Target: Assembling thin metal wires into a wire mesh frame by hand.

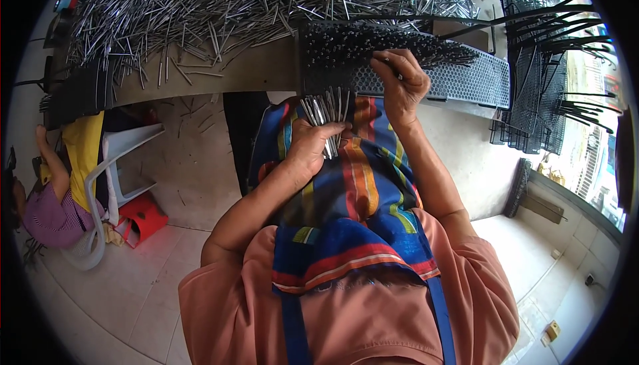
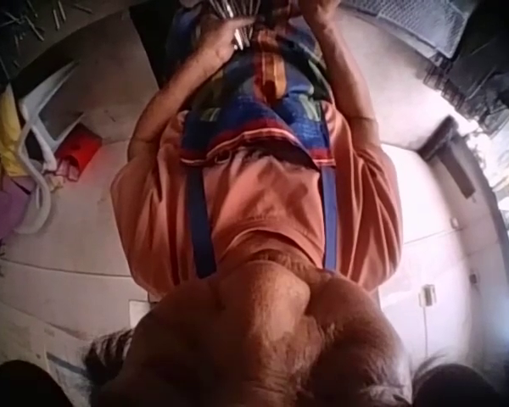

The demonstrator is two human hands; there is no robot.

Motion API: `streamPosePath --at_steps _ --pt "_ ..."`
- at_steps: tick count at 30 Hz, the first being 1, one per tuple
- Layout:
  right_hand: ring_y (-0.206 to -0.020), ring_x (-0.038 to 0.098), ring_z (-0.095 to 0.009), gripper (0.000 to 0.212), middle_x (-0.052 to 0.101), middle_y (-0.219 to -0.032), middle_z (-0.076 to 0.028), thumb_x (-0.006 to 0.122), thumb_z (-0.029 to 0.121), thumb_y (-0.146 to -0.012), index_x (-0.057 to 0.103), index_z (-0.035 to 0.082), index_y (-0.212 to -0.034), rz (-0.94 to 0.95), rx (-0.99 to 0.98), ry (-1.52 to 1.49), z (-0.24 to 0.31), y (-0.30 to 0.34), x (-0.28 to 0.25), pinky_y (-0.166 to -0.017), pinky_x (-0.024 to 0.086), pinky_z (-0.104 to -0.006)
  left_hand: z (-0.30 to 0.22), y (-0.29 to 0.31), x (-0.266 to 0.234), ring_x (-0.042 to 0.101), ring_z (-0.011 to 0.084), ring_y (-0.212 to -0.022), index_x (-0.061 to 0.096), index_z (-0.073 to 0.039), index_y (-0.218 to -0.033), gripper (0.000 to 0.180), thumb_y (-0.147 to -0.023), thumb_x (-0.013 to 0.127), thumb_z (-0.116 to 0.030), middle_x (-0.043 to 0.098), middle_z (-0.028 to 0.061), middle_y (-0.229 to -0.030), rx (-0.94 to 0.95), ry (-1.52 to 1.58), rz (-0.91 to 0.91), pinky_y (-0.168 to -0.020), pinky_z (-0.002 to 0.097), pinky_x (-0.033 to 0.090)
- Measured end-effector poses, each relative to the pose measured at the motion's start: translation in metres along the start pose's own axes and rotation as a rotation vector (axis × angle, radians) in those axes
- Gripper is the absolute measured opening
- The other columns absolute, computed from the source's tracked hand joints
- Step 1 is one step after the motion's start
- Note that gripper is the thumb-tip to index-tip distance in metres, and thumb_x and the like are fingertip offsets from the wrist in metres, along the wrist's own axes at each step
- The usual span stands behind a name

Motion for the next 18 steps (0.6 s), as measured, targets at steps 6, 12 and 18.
streamPosePath --at_steps 6,12,18 --pt "-0.074 0.061 -0.009 0.014 0.066 -0.084 -0.005 0.072 -0.008 -0.075 0.072 -0.001 -0.088 0.038 -0.012 0.061 -0.012 0.005 0.007 -0.064 0.047 -0.0207 0.000 0.000 0.000 0.071 0.0262 -0.078 0.063 0.001 -0.107 0.031 -0.078 0.063 0.012 0.071 0.0157 -0.090 -0.069 0.007 0.050 -0.068 0.0353 0.061" --pt "-0.068 0.062 -0.011 0.015 0.065 -0.078 -0.006 0.073 -0.005 -0.075 0.073 0.001 -0.089 0.106 -0.056 0.234 -0.003 0.004 0.012 -0.059 0.048 -0.0241 -0.002 0.000 0.004 0.071 0.0257 -0.081 0.062 -0.001 -0.109 0.033 -0.079 0.062 0.011 0.070 0.0148 -0.093 -0.012 0.032 0.073 -0.070 0.0364 0.061" --pt "-0.067 0.064 -0.013 0.012 0.067 -0.079 -0.007 0.071 -0.001 -0.080 0.072 0.001 -0.092 0.200 -0.158 0.384 -0.001 0.006 0.013 -0.057 0.050 -0.0282 -0.011 0.004 0.011 0.071 0.0253 -0.081 0.062 -0.003 -0.110 0.033 -0.079 0.061 0.011 0.070 0.0135 -0.094 -0.048 0.078 0.128 -0.070 0.0361 0.061"
Point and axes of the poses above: each hand's wrist, its own y-axis away from the middle knuckle, its own x-axis out of the palm, z = x × y, the point moved 2 cm from there along -y, towards the middle knuckle
